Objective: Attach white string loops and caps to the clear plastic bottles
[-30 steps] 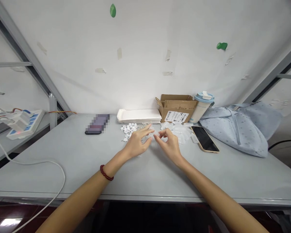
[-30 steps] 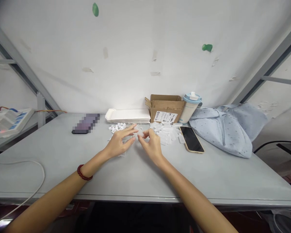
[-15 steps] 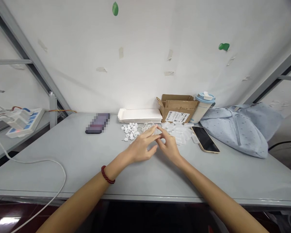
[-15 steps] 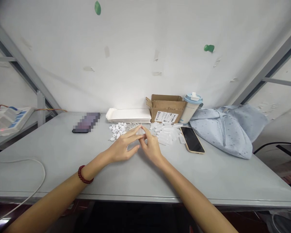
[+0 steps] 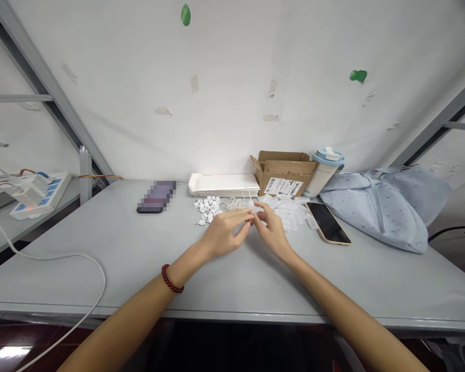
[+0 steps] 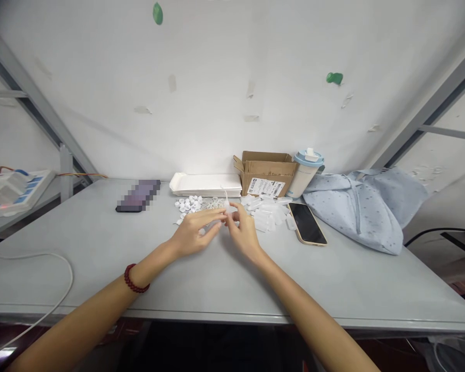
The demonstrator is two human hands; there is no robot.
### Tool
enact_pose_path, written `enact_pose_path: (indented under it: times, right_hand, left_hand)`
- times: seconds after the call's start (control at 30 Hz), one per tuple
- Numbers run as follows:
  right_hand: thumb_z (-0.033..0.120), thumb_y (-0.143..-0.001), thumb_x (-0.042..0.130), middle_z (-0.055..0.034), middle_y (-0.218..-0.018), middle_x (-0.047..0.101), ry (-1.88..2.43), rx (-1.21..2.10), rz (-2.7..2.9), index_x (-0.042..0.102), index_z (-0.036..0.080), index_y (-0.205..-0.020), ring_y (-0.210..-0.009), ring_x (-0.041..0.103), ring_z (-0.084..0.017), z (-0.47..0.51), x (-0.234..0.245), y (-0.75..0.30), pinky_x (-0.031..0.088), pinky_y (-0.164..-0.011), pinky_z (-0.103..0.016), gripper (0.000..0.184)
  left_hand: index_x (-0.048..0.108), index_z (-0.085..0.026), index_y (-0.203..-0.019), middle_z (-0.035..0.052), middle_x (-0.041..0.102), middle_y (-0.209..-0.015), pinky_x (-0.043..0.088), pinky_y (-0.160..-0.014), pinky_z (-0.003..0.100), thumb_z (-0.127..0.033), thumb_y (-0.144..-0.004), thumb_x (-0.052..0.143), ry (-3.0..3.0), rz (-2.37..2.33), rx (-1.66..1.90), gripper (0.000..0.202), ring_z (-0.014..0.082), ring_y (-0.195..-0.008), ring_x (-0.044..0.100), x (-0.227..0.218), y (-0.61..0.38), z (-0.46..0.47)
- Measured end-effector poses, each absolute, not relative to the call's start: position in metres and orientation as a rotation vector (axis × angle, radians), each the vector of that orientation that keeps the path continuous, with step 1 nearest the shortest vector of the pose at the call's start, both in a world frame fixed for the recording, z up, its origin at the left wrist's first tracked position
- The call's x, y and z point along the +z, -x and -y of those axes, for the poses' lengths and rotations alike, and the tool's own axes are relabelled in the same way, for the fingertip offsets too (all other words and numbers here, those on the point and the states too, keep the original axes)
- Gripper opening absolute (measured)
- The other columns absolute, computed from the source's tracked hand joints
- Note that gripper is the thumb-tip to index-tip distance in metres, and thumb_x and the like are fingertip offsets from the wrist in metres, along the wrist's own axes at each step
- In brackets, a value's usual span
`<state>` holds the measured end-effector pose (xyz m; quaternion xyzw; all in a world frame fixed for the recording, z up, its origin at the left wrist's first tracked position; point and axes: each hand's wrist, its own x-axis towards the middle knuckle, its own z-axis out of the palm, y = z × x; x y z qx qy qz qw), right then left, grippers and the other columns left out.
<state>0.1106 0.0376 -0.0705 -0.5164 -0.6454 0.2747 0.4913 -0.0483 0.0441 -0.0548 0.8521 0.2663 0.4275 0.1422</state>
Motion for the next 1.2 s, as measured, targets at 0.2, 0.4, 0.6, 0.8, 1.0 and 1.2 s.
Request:
enact_pose_path:
  times: [0.2,0.4,0.6,0.8,1.0,1.2]
  right_hand:
    - [0.04,-0.078,0.056,-0.0001,-0.07,0.068,1.035,1.156,1.33,0.051,0.02,-0.101,-0.068,0.065,-0.018,-0.039,-0.064,-0.11,0.049,-0.076,-0.037,0.031]
    - [0.037,-0.078,0.052,-0.0035,-0.071,0.069,0.944,1.375,1.277,0.052,0.02,-0.099,-0.075,0.067,-0.021,-0.035,-0.059,-0.107,0.05,-0.072,-0.037,0.027]
    - [0.034,-0.079,0.05,-0.0027,-0.07,0.069,0.9,1.483,1.278,0.054,0.02,-0.098,-0.073,0.067,-0.02,-0.033,-0.057,-0.107,0.048,-0.075,-0.036,0.023]
    - [0.031,-0.078,0.049,-0.001,-0.073,0.066,1.102,1.3,1.465,0.056,0.019,-0.086,-0.071,0.061,-0.016,-0.036,-0.062,-0.107,0.045,-0.065,-0.029,0.016]
    - [0.03,-0.077,0.053,0.001,-0.071,0.06,1.231,1.04,1.662,0.057,0.017,-0.091,-0.063,0.057,-0.014,-0.039,-0.072,-0.109,0.044,-0.062,-0.028,0.02]
    - [0.025,-0.077,0.053,-0.0038,-0.083,0.064,1.319,0.92,1.835,0.06,0.015,-0.088,-0.065,0.055,-0.012,-0.037,-0.073,-0.11,0.043,-0.063,-0.026,0.016]
  left_hand:
    - [0.062,-0.019,-0.106,0.0098,0.064,-0.111,0.045,-0.093,0.04,-0.018,-0.081,0.053,-2.376,-0.985,1.36,0.026,0.0236,-0.107,0.056,-0.045,0.052,-0.047]
    - [0.052,-0.019,-0.118,0.0113,0.055,-0.123,0.039,-0.099,0.045,-0.021,-0.077,0.062,-2.557,-0.875,1.165,0.042,0.0263,-0.116,0.046,-0.051,0.054,-0.054]
    - [0.053,-0.018,-0.112,0.0108,0.057,-0.115,0.041,-0.094,0.042,-0.018,-0.073,0.064,-2.566,-0.866,1.183,0.041,0.0257,-0.109,0.048,-0.052,0.055,-0.057]
    - [0.058,-0.018,-0.103,0.0083,0.061,-0.106,0.042,-0.09,0.039,-0.018,-0.069,0.066,-2.621,-0.855,0.986,0.035,0.0255,-0.105,0.049,-0.045,0.062,-0.058]
    - [0.058,-0.019,-0.101,0.0074,0.061,-0.102,0.042,-0.086,0.038,-0.022,-0.066,0.068,-2.612,-0.889,0.74,0.036,0.0257,-0.104,0.048,-0.043,0.071,-0.06]
    - [0.056,-0.02,-0.099,0.0056,0.057,-0.102,0.04,-0.086,0.036,-0.026,-0.066,0.066,-2.606,-0.902,0.452,0.035,0.0251,-0.105,0.045,-0.042,0.078,-0.059]
